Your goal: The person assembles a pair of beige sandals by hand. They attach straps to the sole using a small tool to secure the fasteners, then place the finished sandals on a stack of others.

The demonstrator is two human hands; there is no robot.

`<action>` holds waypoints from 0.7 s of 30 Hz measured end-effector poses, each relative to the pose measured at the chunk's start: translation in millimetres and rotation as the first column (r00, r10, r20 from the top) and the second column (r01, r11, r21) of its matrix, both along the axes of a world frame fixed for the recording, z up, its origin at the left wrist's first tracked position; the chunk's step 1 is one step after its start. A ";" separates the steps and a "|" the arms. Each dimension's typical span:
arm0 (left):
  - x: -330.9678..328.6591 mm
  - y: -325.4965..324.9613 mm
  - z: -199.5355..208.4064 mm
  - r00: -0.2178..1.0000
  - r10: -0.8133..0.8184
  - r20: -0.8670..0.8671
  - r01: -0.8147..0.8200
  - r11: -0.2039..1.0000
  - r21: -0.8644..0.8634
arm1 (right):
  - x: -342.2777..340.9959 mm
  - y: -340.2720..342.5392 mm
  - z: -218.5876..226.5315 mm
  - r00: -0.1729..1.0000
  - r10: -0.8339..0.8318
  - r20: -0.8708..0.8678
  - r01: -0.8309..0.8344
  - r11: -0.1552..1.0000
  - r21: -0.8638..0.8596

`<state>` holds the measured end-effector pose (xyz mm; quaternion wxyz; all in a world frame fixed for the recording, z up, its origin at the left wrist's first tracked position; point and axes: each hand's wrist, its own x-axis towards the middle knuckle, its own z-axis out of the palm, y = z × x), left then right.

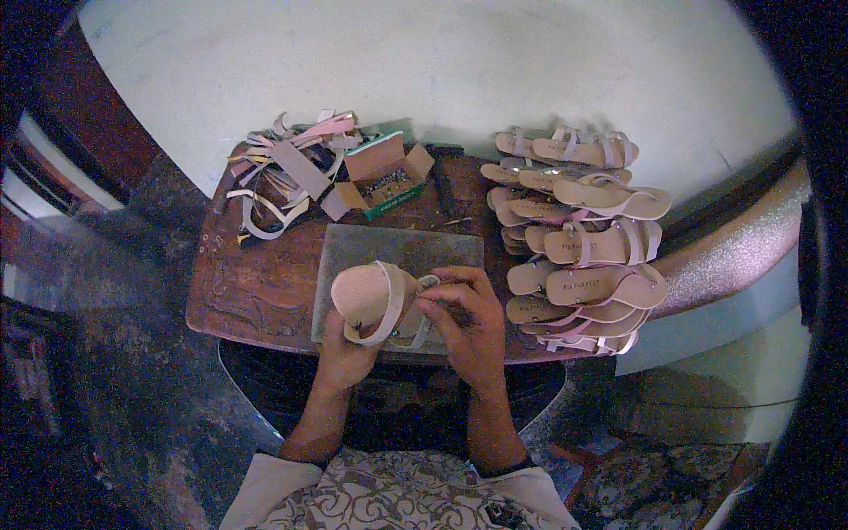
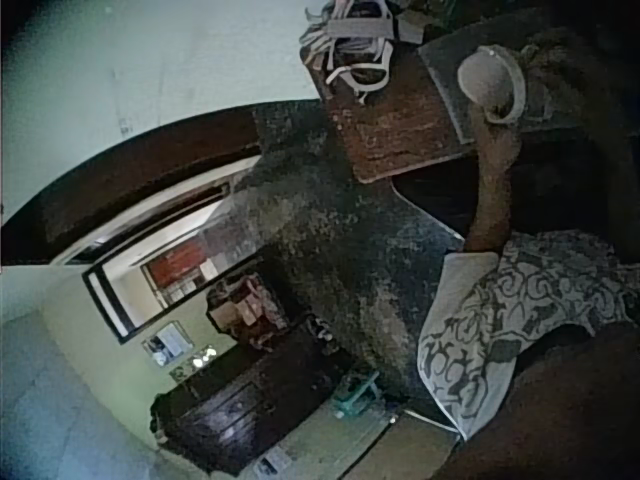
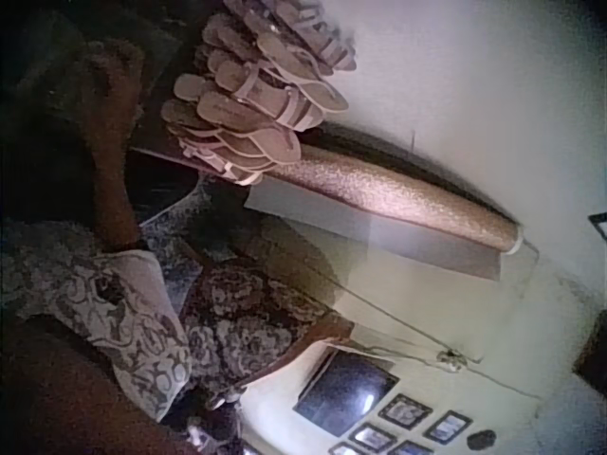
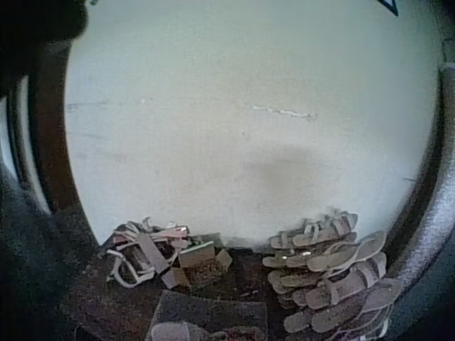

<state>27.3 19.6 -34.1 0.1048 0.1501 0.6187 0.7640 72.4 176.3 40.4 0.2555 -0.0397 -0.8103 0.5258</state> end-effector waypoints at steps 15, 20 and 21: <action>5.8 -0.8 -20.7 0.996 0.058 0.065 -0.062 0.995 0.072 | -2.8 -5.3 -11.1 0.996 -0.041 0.081 0.054 0.986 -0.157; 0.4 -3.3 -0.1 0.999 0.003 0.033 -0.001 0.998 -0.063 | -2.2 -1.6 -8.5 0.965 0.000 0.261 0.078 0.954 -0.288; 0.4 -3.0 2.5 0.999 0.005 0.042 -0.002 0.998 -0.067 | -1.9 -1.7 -6.8 0.971 -0.016 0.237 0.074 0.969 -0.236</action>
